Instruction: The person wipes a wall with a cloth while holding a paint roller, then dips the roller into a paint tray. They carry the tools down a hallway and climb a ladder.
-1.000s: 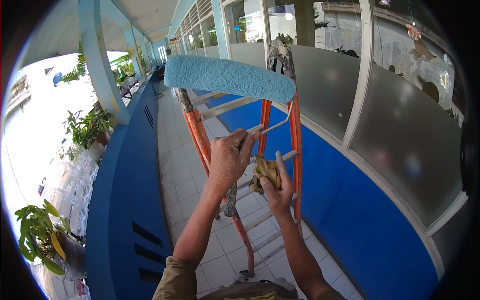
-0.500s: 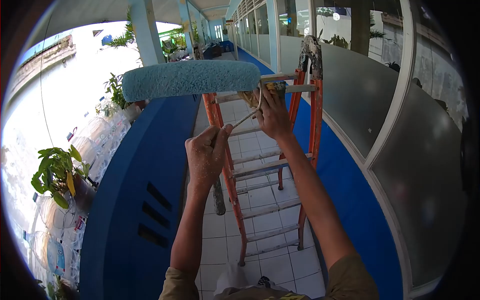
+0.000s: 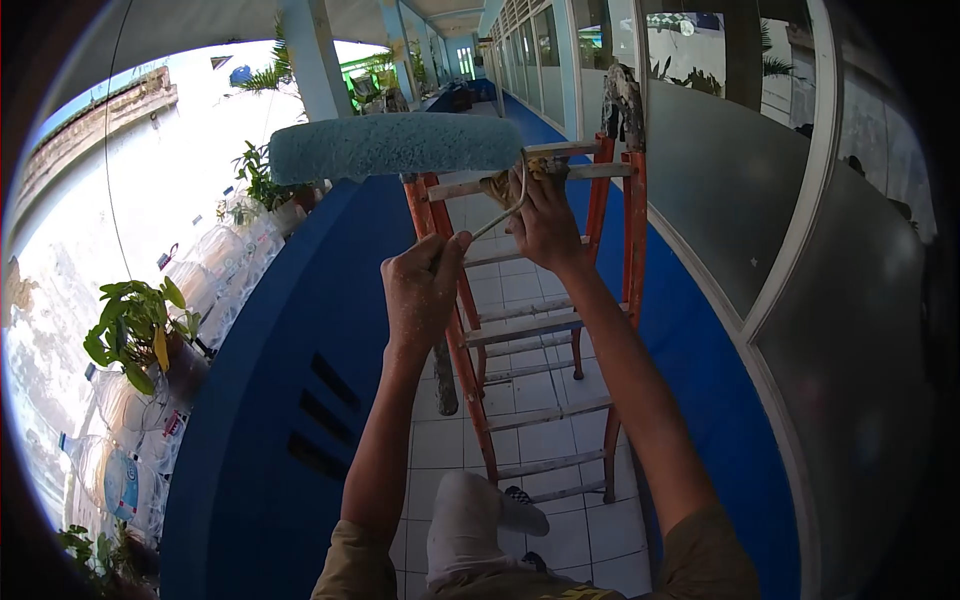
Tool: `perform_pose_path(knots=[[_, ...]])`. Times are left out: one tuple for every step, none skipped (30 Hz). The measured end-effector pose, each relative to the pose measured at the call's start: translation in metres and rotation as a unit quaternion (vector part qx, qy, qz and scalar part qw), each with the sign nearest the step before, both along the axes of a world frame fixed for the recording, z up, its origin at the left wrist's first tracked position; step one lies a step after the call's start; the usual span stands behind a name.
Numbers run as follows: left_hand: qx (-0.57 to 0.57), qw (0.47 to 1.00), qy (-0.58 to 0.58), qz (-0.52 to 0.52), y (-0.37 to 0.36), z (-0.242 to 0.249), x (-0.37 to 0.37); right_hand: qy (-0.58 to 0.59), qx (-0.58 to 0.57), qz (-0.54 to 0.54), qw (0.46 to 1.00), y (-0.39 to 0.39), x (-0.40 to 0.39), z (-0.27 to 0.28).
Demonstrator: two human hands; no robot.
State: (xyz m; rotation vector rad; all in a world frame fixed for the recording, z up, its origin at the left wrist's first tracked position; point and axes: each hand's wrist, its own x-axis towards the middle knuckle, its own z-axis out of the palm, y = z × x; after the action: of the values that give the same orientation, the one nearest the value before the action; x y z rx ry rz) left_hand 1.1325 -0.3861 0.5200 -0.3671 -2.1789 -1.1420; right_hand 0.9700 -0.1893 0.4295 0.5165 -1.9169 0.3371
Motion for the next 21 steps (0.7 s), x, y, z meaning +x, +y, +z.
perform_pose_path(knots=[[0.001, 1.000, -0.003, -0.003, 0.001, -0.003, -0.007, -0.006, 0.045, 0.026, 0.999, 0.004, -0.003, 0.003], [0.003, 1.000, -0.006, -0.004, 0.000, -0.004, -0.013, -0.007, 0.048, 0.024, 0.999, 0.011, -0.005, 0.008], [0.006, 1.000, -0.007, -0.005, 0.003, -0.004, -0.017, -0.011, 0.044, 0.018, 0.999, 0.028, -0.013, 0.008], [0.010, 1.000, 0.002, -0.012, 0.008, -0.003, -0.020, -0.013, 0.040, 0.015, 0.999, 0.043, -0.018, 0.014], [0.013, 1.000, 0.011, -0.016, 0.014, -0.003, -0.025, 0.025, 0.009, 0.021, 0.999, 0.057, -0.024, 0.020], [0.015, 1.000, 0.011, -0.011, 0.016, -0.004, -0.031, 0.025, 0.011, 0.025, 0.999, 0.069, -0.026, 0.029], [0.010, 1.000, -0.001, -0.012, 0.018, -0.004, -0.037, -0.036, -0.006, 0.030, 0.999, 0.080, -0.026, 0.039], [0.006, 1.000, -0.013, -0.013, 0.020, -0.004, -0.043, -0.097, -0.024, 0.034, 0.994, 0.085, -0.028, 0.048], [0.006, 1.000, -0.013, -0.018, 0.023, -0.001, -0.048, -0.096, -0.021, 0.039, 0.994, 0.086, -0.032, 0.055], [0.009, 1.000, -0.014, -0.013, 0.028, -0.002, -0.055, -0.151, -0.035, 0.011, 0.988, 0.087, -0.035, 0.060], [0.022, 1.000, -0.010, -0.017, 0.033, -0.002, -0.064, -0.206, -0.048, -0.018, 0.977, 0.087, -0.038, 0.065], [0.034, 0.999, -0.005, -0.021, 0.037, -0.002, -0.072, -0.206, -0.045, -0.015, 0.977, 0.086, -0.040, 0.068], [0.045, 0.998, 0.029, -0.036, 0.042, 0.000, -0.081, -0.229, -0.057, -0.026, 0.971, 0.084, -0.040, 0.069], [0.046, 0.998, 0.030, -0.034, 0.044, 0.001, -0.089, -0.253, -0.070, -0.039, 0.964, 0.082, -0.040, 0.068], [0.031, 0.999, 0.024, -0.030, 0.047, 0.004, -0.097, -0.253, -0.072, -0.039, 0.964, 0.081, -0.045, 0.062], [0.014, 0.999, 0.019, -0.028, 0.050, 0.007, -0.106, -0.184, -0.076, -0.028, 0.980, 0.080, -0.050, 0.055], [0.012, 0.999, 0.023, -0.032, 0.054, 0.011, -0.114, -0.113, -0.079, -0.018, 0.990, 0.081, -0.056, 0.049], [0.034, 0.999, 0.021, -0.035, 0.060, 0.014, -0.120, -0.107, -0.081, -0.020, 0.991, 0.082, -0.058, 0.048], [0.055, 0.998, 0.020, -0.039, 0.063, 0.017, -0.128, -0.062, -0.080, -0.012, 0.995, 0.082, -0.059, 0.047], [0.054, 0.997, 0.027, -0.041, 0.065, 0.020, -0.136, -0.015, -0.079, -0.004, 0.997, 0.080, -0.060, 0.045], [0.042, 0.998, 0.029, -0.046, 0.067, 0.024, -0.146, -0.016, -0.076, -0.011, 0.997, 0.080, -0.060, 0.045]])
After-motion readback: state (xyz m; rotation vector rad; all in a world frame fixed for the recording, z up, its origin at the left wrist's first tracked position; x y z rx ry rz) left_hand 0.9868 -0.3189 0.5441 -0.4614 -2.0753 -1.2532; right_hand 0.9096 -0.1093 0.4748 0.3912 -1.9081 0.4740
